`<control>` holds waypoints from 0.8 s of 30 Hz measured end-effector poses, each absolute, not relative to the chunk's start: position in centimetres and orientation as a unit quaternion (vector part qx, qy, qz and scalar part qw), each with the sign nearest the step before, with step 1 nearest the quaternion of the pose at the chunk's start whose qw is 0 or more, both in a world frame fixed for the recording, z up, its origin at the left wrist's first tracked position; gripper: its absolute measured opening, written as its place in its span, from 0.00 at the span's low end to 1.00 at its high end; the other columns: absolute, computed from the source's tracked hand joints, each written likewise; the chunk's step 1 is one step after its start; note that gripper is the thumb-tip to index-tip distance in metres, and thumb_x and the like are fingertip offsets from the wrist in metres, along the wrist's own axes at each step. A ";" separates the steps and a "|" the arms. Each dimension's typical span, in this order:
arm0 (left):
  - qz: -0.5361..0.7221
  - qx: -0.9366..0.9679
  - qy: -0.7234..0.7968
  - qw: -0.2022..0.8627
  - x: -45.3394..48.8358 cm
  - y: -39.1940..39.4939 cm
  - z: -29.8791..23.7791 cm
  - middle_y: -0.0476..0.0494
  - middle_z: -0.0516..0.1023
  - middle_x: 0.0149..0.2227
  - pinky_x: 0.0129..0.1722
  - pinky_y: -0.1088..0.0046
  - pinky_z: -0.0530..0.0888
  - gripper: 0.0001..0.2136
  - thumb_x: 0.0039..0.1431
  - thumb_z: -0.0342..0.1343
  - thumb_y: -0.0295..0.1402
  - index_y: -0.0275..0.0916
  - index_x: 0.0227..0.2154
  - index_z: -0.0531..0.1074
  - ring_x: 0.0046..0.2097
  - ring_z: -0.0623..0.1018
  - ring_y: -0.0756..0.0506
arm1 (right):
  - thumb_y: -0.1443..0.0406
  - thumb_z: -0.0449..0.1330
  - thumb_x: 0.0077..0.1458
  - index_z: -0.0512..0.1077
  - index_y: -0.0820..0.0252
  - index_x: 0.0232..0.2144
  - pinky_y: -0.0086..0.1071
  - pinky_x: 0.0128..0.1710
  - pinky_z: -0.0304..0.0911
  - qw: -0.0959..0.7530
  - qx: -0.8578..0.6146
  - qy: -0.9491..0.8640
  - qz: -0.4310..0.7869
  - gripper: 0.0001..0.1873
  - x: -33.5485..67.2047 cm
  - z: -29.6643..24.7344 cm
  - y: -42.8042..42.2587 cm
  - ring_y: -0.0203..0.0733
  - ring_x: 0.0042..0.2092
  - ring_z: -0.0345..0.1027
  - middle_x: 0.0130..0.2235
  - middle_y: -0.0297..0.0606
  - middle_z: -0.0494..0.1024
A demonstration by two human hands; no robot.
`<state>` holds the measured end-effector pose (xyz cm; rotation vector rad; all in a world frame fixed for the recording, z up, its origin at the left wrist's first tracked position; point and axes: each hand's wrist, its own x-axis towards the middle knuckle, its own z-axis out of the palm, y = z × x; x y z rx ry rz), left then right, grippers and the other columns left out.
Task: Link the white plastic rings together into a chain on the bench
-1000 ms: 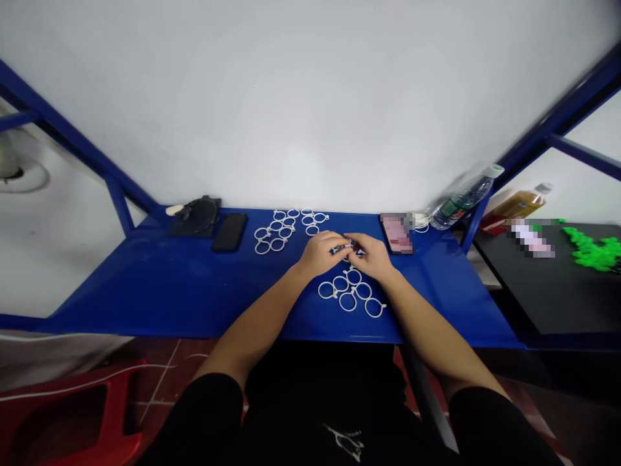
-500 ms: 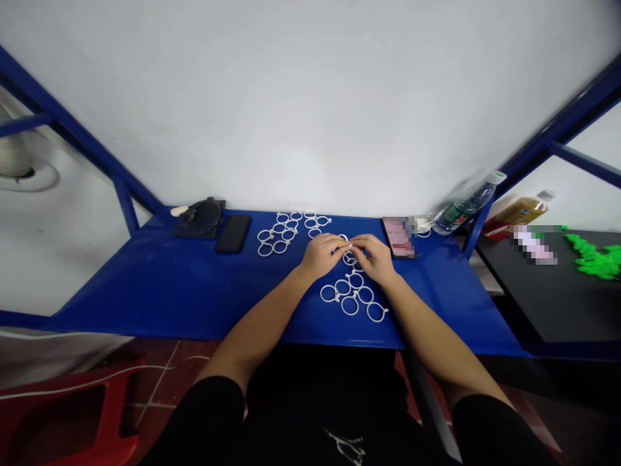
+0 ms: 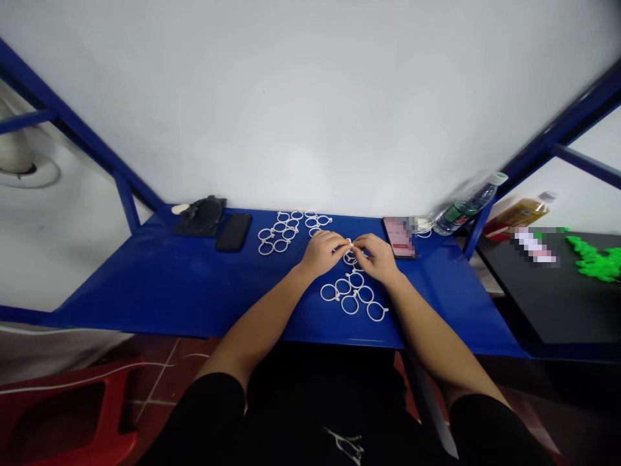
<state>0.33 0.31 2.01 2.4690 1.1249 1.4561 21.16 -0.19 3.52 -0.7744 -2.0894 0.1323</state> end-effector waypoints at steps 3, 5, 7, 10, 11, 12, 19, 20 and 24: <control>0.452 0.790 0.412 0.023 -1.1 1.4 2.0 0.44 0.84 0.42 0.51 0.62 0.73 0.09 0.70 0.57 0.38 0.42 0.42 0.81 0.46 0.80 0.44 | 0.63 0.60 0.66 0.75 0.55 0.39 0.42 0.44 0.72 0.428 -0.328 -0.842 0.035 0.05 22.1 4.0 0.2 0.47 0.42 0.76 0.39 0.42 0.82; 0.415 0.778 0.472 0.028 -2.5 2.3 1.6 0.42 0.83 0.45 0.53 0.61 0.73 0.09 0.70 0.56 0.33 0.42 0.44 0.81 0.49 0.79 0.42 | 0.62 0.60 0.66 0.76 0.55 0.40 0.42 0.44 0.72 0.427 -0.346 -0.835 0.026 0.06 22.7 4.2 0.5 0.47 0.40 0.76 0.38 0.41 0.82; 0.351 0.768 0.534 0.034 -3.8 3.2 1.1 0.42 0.81 0.47 0.55 0.61 0.73 0.11 0.66 0.56 0.27 0.42 0.46 0.81 0.51 0.78 0.41 | 0.61 0.59 0.66 0.76 0.56 0.41 0.42 0.42 0.72 0.429 -0.367 -0.825 0.023 0.08 23.1 4.3 0.7 0.46 0.37 0.75 0.38 0.41 0.81; 0.249 0.769 0.588 0.045 -5.1 3.9 0.4 0.42 0.81 0.49 0.55 0.60 0.73 0.16 0.63 0.56 0.23 0.44 0.48 0.82 0.52 0.78 0.39 | 0.60 0.58 0.67 0.77 0.56 0.41 0.41 0.40 0.72 0.424 -0.384 -0.820 0.028 0.09 23.2 4.1 0.9 0.46 0.37 0.75 0.37 0.41 0.81; 0.224 0.771 0.593 0.047 -5.2 3.9 0.3 0.42 0.81 0.49 0.54 0.60 0.73 0.16 0.63 0.56 0.23 0.45 0.48 0.82 0.52 0.78 0.39 | 0.60 0.58 0.67 0.77 0.56 0.41 0.41 0.40 0.72 0.419 -0.384 -0.822 0.030 0.09 23.1 4.0 0.9 0.46 0.37 0.75 0.37 0.41 0.81; 0.208 0.774 0.596 0.048 -5.3 3.9 0.2 0.42 0.81 0.49 0.54 0.60 0.73 0.16 0.64 0.55 0.25 0.45 0.49 0.81 0.52 0.78 0.39 | 0.61 0.58 0.67 0.77 0.56 0.41 0.41 0.41 0.72 0.414 -0.384 -0.825 0.031 0.09 23.0 3.9 0.8 0.46 0.38 0.76 0.37 0.41 0.82; 0.200 0.782 0.587 0.064 -4.1 3.2 0.7 0.41 0.82 0.44 0.48 0.63 0.74 0.10 0.67 0.57 0.30 0.43 0.46 0.82 0.45 0.80 0.41 | 0.62 0.57 0.68 0.77 0.55 0.42 0.40 0.42 0.71 0.385 -0.365 -0.846 0.058 0.09 21.9 2.9 0.5 0.46 0.41 0.76 0.39 0.41 0.82; 0.224 0.782 0.577 0.071 -3.9 3.0 0.8 0.42 0.83 0.42 0.48 0.64 0.74 0.08 0.66 0.58 0.30 0.42 0.44 0.82 0.44 0.80 0.42 | 0.62 0.57 0.68 0.77 0.55 0.43 0.40 0.41 0.72 0.380 -0.365 -0.848 0.060 0.09 21.9 2.8 0.5 0.46 0.41 0.77 0.39 0.40 0.82; 0.400 0.768 0.492 0.089 -2.5 2.3 1.5 0.45 0.82 0.42 0.45 0.67 0.77 0.05 0.66 0.61 0.31 0.42 0.42 0.82 0.39 0.80 0.47 | 0.60 0.57 0.69 0.77 0.55 0.49 0.39 0.40 0.72 0.381 -0.369 -0.845 0.065 0.11 21.5 2.8 0.3 0.45 0.39 0.77 0.40 0.41 0.82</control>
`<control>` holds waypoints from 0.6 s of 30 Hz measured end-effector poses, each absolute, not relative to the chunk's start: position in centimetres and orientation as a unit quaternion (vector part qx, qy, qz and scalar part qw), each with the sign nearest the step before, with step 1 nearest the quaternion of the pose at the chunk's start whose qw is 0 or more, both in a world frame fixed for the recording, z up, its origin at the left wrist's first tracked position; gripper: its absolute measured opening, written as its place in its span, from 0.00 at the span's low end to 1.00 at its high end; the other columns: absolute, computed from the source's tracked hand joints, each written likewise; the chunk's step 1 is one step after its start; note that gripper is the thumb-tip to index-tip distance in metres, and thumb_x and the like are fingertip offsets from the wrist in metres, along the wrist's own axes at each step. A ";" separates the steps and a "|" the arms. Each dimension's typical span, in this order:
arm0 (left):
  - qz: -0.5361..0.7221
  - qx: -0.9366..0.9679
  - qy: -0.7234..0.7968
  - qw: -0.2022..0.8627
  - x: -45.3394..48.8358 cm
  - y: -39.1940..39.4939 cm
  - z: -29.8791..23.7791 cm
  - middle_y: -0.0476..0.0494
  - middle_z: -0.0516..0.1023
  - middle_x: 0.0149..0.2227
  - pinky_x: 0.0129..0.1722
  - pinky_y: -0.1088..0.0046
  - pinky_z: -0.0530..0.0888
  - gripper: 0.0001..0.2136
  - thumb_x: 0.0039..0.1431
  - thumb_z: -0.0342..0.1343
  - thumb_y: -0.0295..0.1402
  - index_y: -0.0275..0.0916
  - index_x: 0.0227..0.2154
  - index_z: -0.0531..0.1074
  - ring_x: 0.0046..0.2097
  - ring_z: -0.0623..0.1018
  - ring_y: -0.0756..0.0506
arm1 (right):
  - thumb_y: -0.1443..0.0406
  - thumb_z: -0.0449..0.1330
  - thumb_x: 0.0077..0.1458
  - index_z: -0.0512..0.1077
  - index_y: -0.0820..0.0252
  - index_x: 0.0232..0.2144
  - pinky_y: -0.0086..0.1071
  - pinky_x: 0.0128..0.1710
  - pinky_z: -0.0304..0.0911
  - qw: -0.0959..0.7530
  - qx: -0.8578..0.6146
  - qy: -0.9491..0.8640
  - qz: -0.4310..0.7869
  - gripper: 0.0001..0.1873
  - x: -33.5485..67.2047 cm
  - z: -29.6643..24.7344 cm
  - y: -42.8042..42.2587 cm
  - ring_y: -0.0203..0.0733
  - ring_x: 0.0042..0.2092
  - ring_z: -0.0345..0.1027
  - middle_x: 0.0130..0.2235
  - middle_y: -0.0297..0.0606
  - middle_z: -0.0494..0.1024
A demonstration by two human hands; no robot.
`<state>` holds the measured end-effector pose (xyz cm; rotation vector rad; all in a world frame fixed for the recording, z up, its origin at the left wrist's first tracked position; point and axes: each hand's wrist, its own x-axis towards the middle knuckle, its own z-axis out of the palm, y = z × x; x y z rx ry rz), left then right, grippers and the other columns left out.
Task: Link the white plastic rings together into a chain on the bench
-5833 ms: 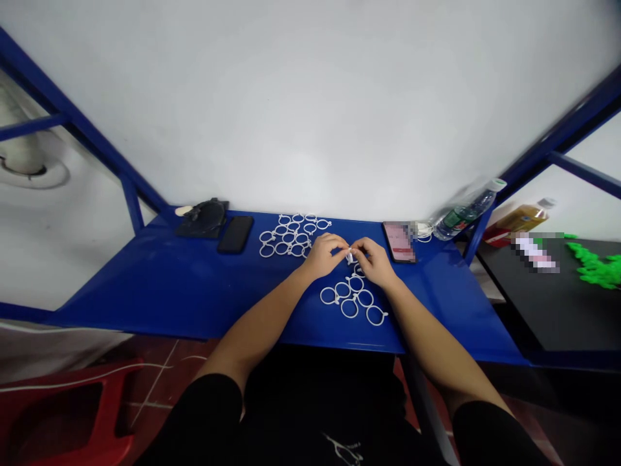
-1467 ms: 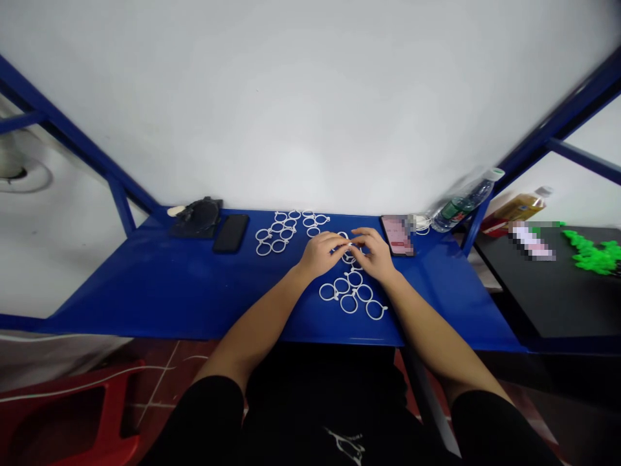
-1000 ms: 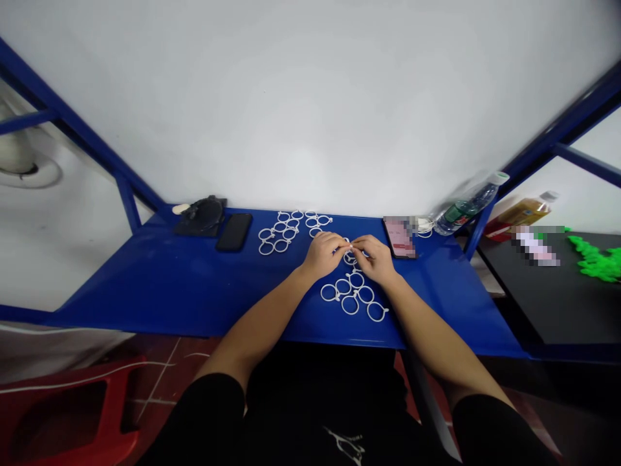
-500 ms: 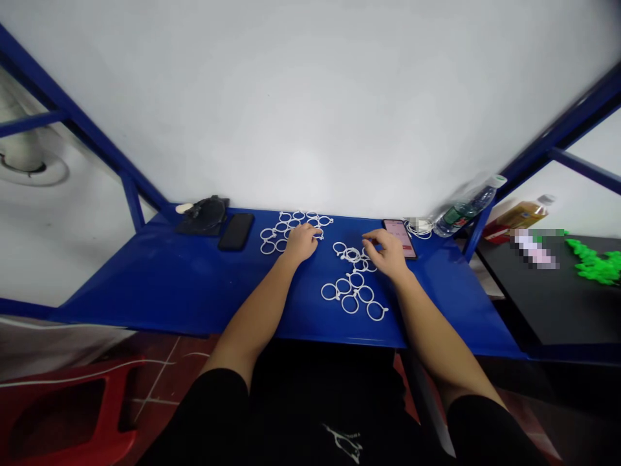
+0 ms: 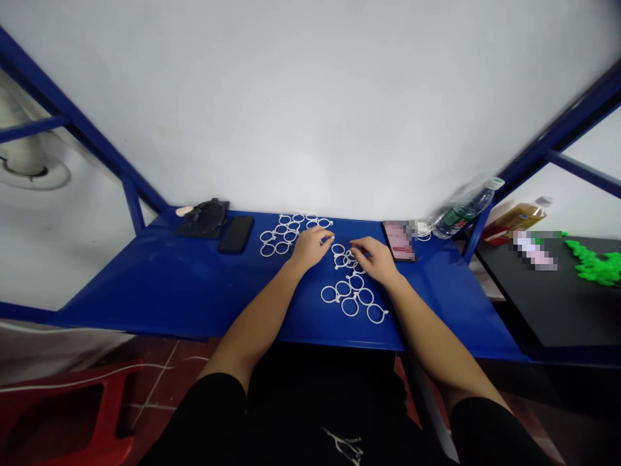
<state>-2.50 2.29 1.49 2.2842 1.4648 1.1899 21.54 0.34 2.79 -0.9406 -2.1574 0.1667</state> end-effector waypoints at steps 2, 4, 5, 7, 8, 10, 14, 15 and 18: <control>0.475 0.758 0.435 0.101 -1.5 1.7 1.8 0.44 0.82 0.42 0.43 0.68 0.78 0.05 0.66 0.61 0.32 0.42 0.42 0.82 0.39 0.80 0.48 | 0.59 0.57 0.70 0.76 0.54 0.52 0.40 0.41 0.73 0.390 -0.365 -0.843 0.070 0.13 21.4 2.8 0.2 0.45 0.39 0.77 0.41 0.41 0.82; 0.512 0.760 0.382 0.116 -0.5 1.1 1.8 0.44 0.81 0.42 0.44 0.68 0.79 0.05 0.67 0.61 0.33 0.42 0.42 0.82 0.42 0.81 0.47 | 0.59 0.57 0.70 0.76 0.54 0.52 0.40 0.42 0.72 0.391 -0.359 -0.845 0.071 0.14 21.3 2.7 0.2 0.45 0.40 0.77 0.41 0.42 0.83; 0.520 0.763 0.364 0.125 -0.1 0.8 1.8 0.43 0.81 0.43 0.45 0.67 0.79 0.05 0.67 0.61 0.32 0.42 0.41 0.82 0.44 0.81 0.47 | 0.59 0.57 0.71 0.76 0.54 0.51 0.39 0.42 0.72 0.389 -0.356 -0.847 0.070 0.13 21.2 2.6 0.2 0.45 0.40 0.77 0.41 0.42 0.83; 0.527 0.762 0.348 0.144 0.6 0.5 1.7 0.42 0.81 0.45 0.48 0.65 0.80 0.05 0.67 0.61 0.32 0.42 0.41 0.82 0.47 0.81 0.46 | 0.59 0.56 0.71 0.77 0.54 0.48 0.39 0.42 0.72 0.384 -0.350 -0.851 0.068 0.12 21.2 2.5 0.2 0.45 0.40 0.78 0.41 0.42 0.84; 0.527 0.760 0.348 0.153 0.7 0.3 1.7 0.42 0.81 0.46 0.49 0.64 0.80 0.05 0.67 0.61 0.32 0.42 0.41 0.82 0.48 0.81 0.46 | 0.60 0.56 0.71 0.77 0.54 0.46 0.38 0.41 0.71 0.383 -0.349 -0.853 0.067 0.11 21.3 2.4 0.2 0.45 0.40 0.78 0.40 0.41 0.84; 0.523 0.757 0.349 0.176 0.9 0.3 1.7 0.42 0.82 0.44 0.50 0.63 0.80 0.05 0.67 0.61 0.31 0.42 0.40 0.82 0.47 0.82 0.46 | 0.60 0.56 0.71 0.77 0.55 0.43 0.37 0.39 0.70 0.381 -0.347 -0.855 0.063 0.10 21.3 2.4 0.2 0.44 0.38 0.77 0.38 0.40 0.84; 0.504 0.761 0.350 0.211 0.8 0.3 2.1 0.44 0.83 0.39 0.45 0.67 0.79 0.04 0.67 0.61 0.30 0.41 0.37 0.81 0.42 0.82 0.47 | 0.62 0.55 0.70 0.76 0.55 0.39 0.36 0.38 0.68 0.374 -0.344 -0.860 0.045 0.10 21.3 2.5 0.0 0.44 0.37 0.76 0.36 0.40 0.82; 0.499 0.763 0.352 0.211 0.8 0.3 2.1 0.45 0.82 0.38 0.44 0.67 0.79 0.04 0.66 0.61 0.30 0.40 0.36 0.81 0.41 0.81 0.47 | 0.62 0.55 0.70 0.76 0.55 0.38 0.36 0.37 0.68 0.372 -0.343 -0.862 0.043 0.10 21.3 2.6 0.0 0.44 0.37 0.76 0.36 0.40 0.82; 0.485 0.773 0.364 0.187 0.9 0.2 2.2 0.45 0.82 0.37 0.46 0.66 0.77 0.05 0.66 0.62 0.30 0.40 0.34 0.80 0.40 0.81 0.47 | 0.63 0.55 0.69 0.75 0.56 0.37 0.36 0.36 0.66 0.366 -0.340 -0.865 0.042 0.10 21.2 2.7 -0.1 0.43 0.35 0.74 0.34 0.39 0.81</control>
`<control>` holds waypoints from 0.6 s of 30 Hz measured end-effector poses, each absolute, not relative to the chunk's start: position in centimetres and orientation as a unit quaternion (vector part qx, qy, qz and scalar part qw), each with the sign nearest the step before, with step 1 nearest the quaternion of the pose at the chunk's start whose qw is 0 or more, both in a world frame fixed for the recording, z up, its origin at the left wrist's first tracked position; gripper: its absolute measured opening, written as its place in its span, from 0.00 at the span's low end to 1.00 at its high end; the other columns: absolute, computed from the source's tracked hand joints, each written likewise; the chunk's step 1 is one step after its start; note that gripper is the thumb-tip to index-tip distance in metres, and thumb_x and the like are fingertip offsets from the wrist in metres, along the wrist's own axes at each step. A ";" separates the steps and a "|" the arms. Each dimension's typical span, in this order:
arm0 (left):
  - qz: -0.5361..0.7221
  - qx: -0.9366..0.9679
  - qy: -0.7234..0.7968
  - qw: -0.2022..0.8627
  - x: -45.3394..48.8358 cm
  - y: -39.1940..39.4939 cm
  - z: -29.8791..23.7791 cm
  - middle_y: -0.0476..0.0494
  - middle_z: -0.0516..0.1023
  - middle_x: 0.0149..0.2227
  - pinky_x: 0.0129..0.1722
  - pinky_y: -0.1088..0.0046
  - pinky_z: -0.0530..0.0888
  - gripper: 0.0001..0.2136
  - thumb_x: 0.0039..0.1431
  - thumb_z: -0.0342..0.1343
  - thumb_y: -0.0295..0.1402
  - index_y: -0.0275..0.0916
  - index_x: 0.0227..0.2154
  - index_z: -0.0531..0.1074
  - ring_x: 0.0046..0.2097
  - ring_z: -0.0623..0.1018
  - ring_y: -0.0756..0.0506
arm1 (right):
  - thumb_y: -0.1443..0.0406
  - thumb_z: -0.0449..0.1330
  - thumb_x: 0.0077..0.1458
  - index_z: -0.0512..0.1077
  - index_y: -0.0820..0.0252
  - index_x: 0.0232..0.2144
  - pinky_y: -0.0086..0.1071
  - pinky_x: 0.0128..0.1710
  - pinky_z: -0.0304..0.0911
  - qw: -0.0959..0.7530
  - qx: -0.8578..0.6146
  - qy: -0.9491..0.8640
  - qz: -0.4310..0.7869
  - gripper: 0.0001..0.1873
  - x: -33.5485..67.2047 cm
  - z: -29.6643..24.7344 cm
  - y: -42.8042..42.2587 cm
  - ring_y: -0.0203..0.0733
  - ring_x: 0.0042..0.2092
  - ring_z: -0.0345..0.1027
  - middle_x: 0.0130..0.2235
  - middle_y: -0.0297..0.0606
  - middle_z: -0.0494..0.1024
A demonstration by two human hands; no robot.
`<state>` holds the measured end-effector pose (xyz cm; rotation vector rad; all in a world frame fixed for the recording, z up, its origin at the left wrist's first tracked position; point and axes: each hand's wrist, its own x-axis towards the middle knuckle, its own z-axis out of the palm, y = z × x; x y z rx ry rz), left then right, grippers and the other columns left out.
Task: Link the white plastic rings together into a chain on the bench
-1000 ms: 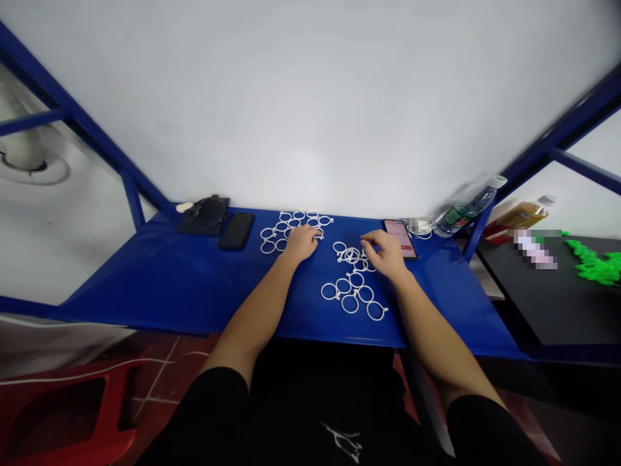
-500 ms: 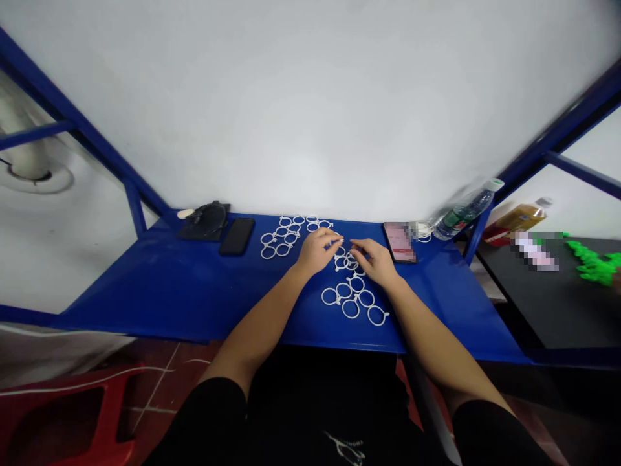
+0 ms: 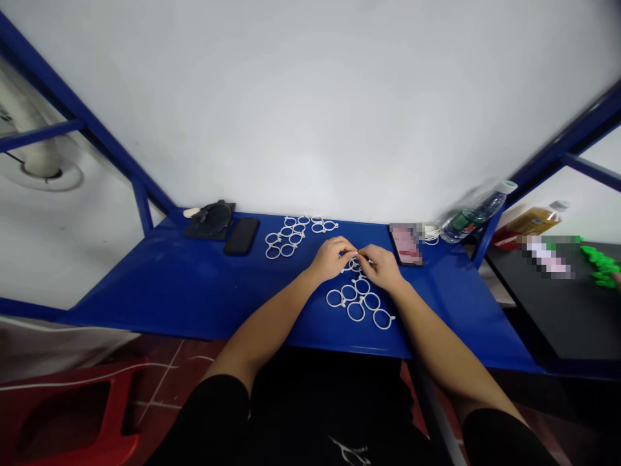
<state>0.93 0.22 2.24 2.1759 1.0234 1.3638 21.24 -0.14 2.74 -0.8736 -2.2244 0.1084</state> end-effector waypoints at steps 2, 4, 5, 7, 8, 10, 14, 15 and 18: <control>0.466 0.786 0.372 0.163 0.9 0.2 2.3 0.45 0.83 0.38 0.49 0.63 0.76 0.05 0.67 0.61 0.32 0.41 0.35 0.81 0.42 0.81 0.46 | 0.63 0.55 0.67 0.75 0.56 0.36 0.36 0.36 0.66 0.363 -0.347 -0.864 0.044 0.10 21.3 3.0 -0.1 0.43 0.34 0.74 0.33 0.39 0.80; 0.447 0.798 0.379 0.141 0.5 0.5 2.2 0.44 0.84 0.41 0.53 0.60 0.75 0.06 0.68 0.61 0.36 0.43 0.39 0.82 0.45 0.80 0.44 | 0.63 0.56 0.66 0.75 0.56 0.34 0.36 0.35 0.66 0.364 -0.368 -0.855 0.041 0.10 21.5 3.3 -0.1 0.44 0.34 0.73 0.32 0.39 0.80; 0.440 0.800 0.387 0.133 0.2 0.8 2.1 0.44 0.84 0.44 0.54 0.59 0.74 0.08 0.68 0.60 0.38 0.43 0.43 0.82 0.47 0.80 0.43 | 0.63 0.56 0.65 0.76 0.56 0.34 0.36 0.35 0.66 0.367 -0.383 -0.847 0.040 0.10 21.7 3.4 -0.1 0.44 0.34 0.73 0.32 0.39 0.80; 0.426 0.792 0.422 0.116 -0.6 1.6 1.6 0.41 0.82 0.49 0.57 0.56 0.72 0.12 0.70 0.57 0.40 0.43 0.49 0.80 0.52 0.79 0.41 | 0.62 0.57 0.64 0.77 0.56 0.34 0.36 0.34 0.66 0.375 -0.412 -0.830 0.040 0.09 22.0 3.6 0.1 0.44 0.33 0.73 0.31 0.39 0.80; 0.413 0.784 0.451 0.105 -1.0 2.1 1.2 0.40 0.81 0.52 0.59 0.55 0.71 0.13 0.71 0.56 0.39 0.43 0.52 0.79 0.55 0.77 0.40 | 0.62 0.58 0.64 0.77 0.56 0.34 0.36 0.34 0.66 0.378 -0.423 -0.823 0.042 0.09 22.1 3.7 0.1 0.44 0.33 0.74 0.31 0.39 0.80; 0.365 0.768 0.520 0.077 -1.9 3.1 0.4 0.38 0.77 0.60 0.62 0.51 0.68 0.15 0.70 0.57 0.37 0.43 0.57 0.77 0.61 0.73 0.36 | 0.62 0.58 0.64 0.78 0.56 0.35 0.36 0.34 0.66 0.379 -0.432 -0.817 0.045 0.09 22.3 3.7 0.3 0.44 0.33 0.74 0.32 0.39 0.81; 0.265 0.757 0.595 0.044 -2.8 4.2 -0.8 0.36 0.72 0.64 0.63 0.44 0.63 0.24 0.67 0.58 0.32 0.46 0.65 0.68 0.64 0.69 0.32 | 0.61 0.58 0.65 0.78 0.55 0.36 0.36 0.34 0.67 0.365 -0.418 -0.829 0.065 0.09 22.2 3.3 0.4 0.44 0.34 0.76 0.33 0.38 0.82; 0.250 0.758 0.602 0.037 -2.9 4.2 -0.9 0.36 0.75 0.62 0.63 0.45 0.63 0.24 0.67 0.57 0.31 0.46 0.65 0.68 0.62 0.72 0.33 | 0.61 0.58 0.66 0.79 0.55 0.37 0.36 0.35 0.68 0.361 -0.416 -0.832 0.070 0.09 22.1 3.2 0.4 0.44 0.34 0.76 0.33 0.38 0.83; 0.220 0.761 0.610 0.030 -3.3 3.9 -0.7 0.37 0.80 0.52 0.60 0.51 0.66 0.19 0.68 0.54 0.28 0.44 0.59 0.74 0.54 0.77 0.36 | 0.61 0.58 0.66 0.79 0.55 0.38 0.36 0.37 0.69 0.355 -0.413 -0.835 0.075 0.10 22.0 2.8 0.5 0.44 0.36 0.77 0.35 0.38 0.83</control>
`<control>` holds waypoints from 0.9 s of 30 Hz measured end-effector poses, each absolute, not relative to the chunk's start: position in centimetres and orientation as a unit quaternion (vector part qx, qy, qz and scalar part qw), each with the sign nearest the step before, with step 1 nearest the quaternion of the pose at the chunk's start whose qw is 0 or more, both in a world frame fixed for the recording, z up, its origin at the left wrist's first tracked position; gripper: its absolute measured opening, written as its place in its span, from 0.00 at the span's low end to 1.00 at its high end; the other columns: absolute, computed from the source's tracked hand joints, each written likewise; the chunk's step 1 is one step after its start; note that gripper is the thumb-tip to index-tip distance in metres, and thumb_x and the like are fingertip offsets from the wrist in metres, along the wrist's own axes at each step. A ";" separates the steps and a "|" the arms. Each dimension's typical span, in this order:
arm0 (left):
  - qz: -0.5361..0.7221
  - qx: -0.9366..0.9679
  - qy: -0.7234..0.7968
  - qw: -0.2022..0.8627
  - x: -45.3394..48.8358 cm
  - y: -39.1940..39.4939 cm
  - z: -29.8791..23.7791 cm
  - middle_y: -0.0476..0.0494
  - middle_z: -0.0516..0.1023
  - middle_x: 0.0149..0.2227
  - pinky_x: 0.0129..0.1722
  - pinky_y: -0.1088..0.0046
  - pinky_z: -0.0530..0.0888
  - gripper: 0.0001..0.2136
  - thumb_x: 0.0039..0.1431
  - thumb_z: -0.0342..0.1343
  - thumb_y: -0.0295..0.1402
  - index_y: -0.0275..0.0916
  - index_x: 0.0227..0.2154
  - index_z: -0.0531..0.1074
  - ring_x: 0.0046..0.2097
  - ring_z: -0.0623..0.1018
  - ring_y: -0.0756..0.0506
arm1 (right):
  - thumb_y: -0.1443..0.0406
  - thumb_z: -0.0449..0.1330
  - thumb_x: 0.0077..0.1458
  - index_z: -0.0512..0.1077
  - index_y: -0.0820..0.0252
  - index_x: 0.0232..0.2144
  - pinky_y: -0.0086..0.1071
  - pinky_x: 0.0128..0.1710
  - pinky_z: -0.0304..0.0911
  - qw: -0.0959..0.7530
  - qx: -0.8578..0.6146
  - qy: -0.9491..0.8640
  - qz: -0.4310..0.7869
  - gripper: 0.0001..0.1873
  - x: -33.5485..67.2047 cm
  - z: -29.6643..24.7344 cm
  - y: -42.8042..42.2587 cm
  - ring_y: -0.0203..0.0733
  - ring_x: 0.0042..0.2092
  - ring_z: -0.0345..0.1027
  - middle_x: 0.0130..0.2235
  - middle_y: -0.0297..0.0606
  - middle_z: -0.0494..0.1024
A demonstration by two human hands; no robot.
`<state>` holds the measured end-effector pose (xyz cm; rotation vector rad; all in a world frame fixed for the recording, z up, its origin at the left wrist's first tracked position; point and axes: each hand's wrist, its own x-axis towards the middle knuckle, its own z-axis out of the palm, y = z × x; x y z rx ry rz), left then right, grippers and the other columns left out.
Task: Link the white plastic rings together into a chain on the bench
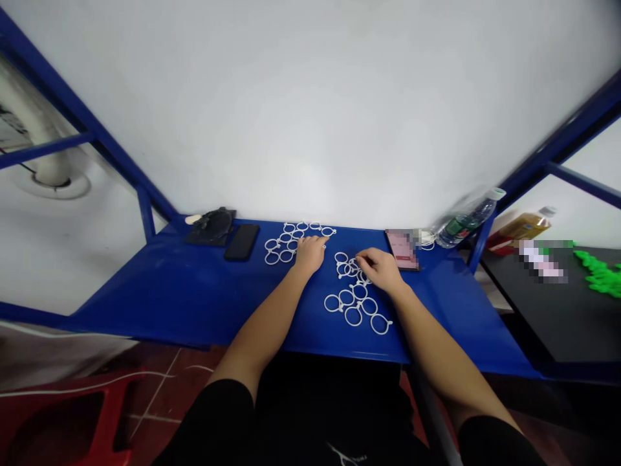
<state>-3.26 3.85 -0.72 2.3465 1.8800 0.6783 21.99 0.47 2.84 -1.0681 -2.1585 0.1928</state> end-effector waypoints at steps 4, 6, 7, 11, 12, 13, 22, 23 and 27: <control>0.221 0.761 0.608 0.043 -3.6 3.2 -0.1 0.37 0.82 0.47 0.55 0.55 0.70 0.13 0.69 0.54 0.29 0.42 0.50 0.81 0.50 0.79 0.37 | 0.61 0.59 0.66 0.79 0.55 0.39 0.35 0.37 0.70 0.352 -0.408 -0.839 0.081 0.09 21.7 2.5 0.5 0.43 0.36 0.77 0.36 0.38 0.84; 0.272 0.757 0.592 0.057 -3.4 3.0 0.4 0.39 0.83 0.45 0.53 0.57 0.72 0.11 0.69 0.56 0.30 0.42 0.47 0.82 0.48 0.80 0.39 | 0.61 0.59 0.66 0.79 0.55 0.42 0.35 0.36 0.71 0.359 -0.405 -0.837 0.080 0.09 21.6 2.4 0.4 0.43 0.36 0.77 0.37 0.39 0.84; 0.312 0.753 0.575 0.069 -3.1 2.8 0.7 0.40 0.83 0.44 0.53 0.58 0.73 0.10 0.68 0.57 0.31 0.42 0.46 0.82 0.47 0.80 0.40 | 0.60 0.59 0.67 0.78 0.55 0.45 0.36 0.36 0.71 0.364 -0.403 -0.836 0.081 0.10 21.5 2.4 0.4 0.43 0.36 0.77 0.37 0.39 0.83; 0.485 0.721 0.474 0.143 -1.2 1.9 1.8 0.43 0.83 0.41 0.49 0.64 0.77 0.06 0.67 0.61 0.32 0.41 0.41 0.82 0.42 0.81 0.46 | 0.59 0.57 0.69 0.74 0.54 0.56 0.36 0.36 0.72 0.388 -0.389 -0.831 0.088 0.16 21.1 2.3 0.1 0.42 0.34 0.76 0.40 0.40 0.83; 0.512 0.715 0.449 0.158 -0.7 1.5 1.9 0.43 0.83 0.41 0.49 0.64 0.78 0.05 0.66 0.61 0.33 0.41 0.41 0.82 0.42 0.81 0.46 | 0.58 0.57 0.70 0.73 0.54 0.57 0.36 0.37 0.73 0.395 -0.384 -0.830 0.087 0.17 21.0 2.3 0.0 0.42 0.34 0.76 0.40 0.40 0.83; 0.531 0.711 0.428 0.171 -0.3 1.2 2.0 0.43 0.83 0.41 0.49 0.64 0.79 0.05 0.66 0.62 0.34 0.41 0.40 0.82 0.43 0.81 0.46 | 0.58 0.56 0.70 0.73 0.53 0.57 0.36 0.37 0.73 0.401 -0.378 -0.830 0.086 0.17 20.9 2.3 0.0 0.43 0.35 0.76 0.41 0.41 0.83; 0.545 0.752 0.348 0.127 1.0 -0.2 2.3 0.42 0.83 0.49 0.54 0.56 0.77 0.04 0.66 0.63 0.34 0.44 0.38 0.83 0.51 0.81 0.44 | 0.59 0.57 0.68 0.78 0.54 0.42 0.35 0.35 0.71 0.438 -0.369 -0.816 0.082 0.11 20.9 2.4 -0.3 0.43 0.34 0.76 0.35 0.39 0.82; 0.539 0.760 0.340 0.130 1.0 -0.2 2.3 0.42 0.84 0.48 0.54 0.56 0.77 0.04 0.66 0.63 0.34 0.44 0.38 0.82 0.50 0.81 0.44 | 0.59 0.57 0.68 0.78 0.55 0.41 0.35 0.35 0.70 0.433 -0.365 -0.821 0.079 0.11 21.0 2.6 -0.3 0.43 0.34 0.76 0.34 0.39 0.82; 0.515 0.769 0.346 0.155 1.2 -0.3 2.3 0.43 0.85 0.43 0.52 0.57 0.78 0.04 0.68 0.61 0.34 0.43 0.39 0.81 0.46 0.83 0.44 | 0.59 0.57 0.67 0.77 0.54 0.36 0.35 0.34 0.68 0.419 -0.356 -0.832 0.070 0.11 21.2 2.9 -0.4 0.42 0.32 0.74 0.30 0.38 0.80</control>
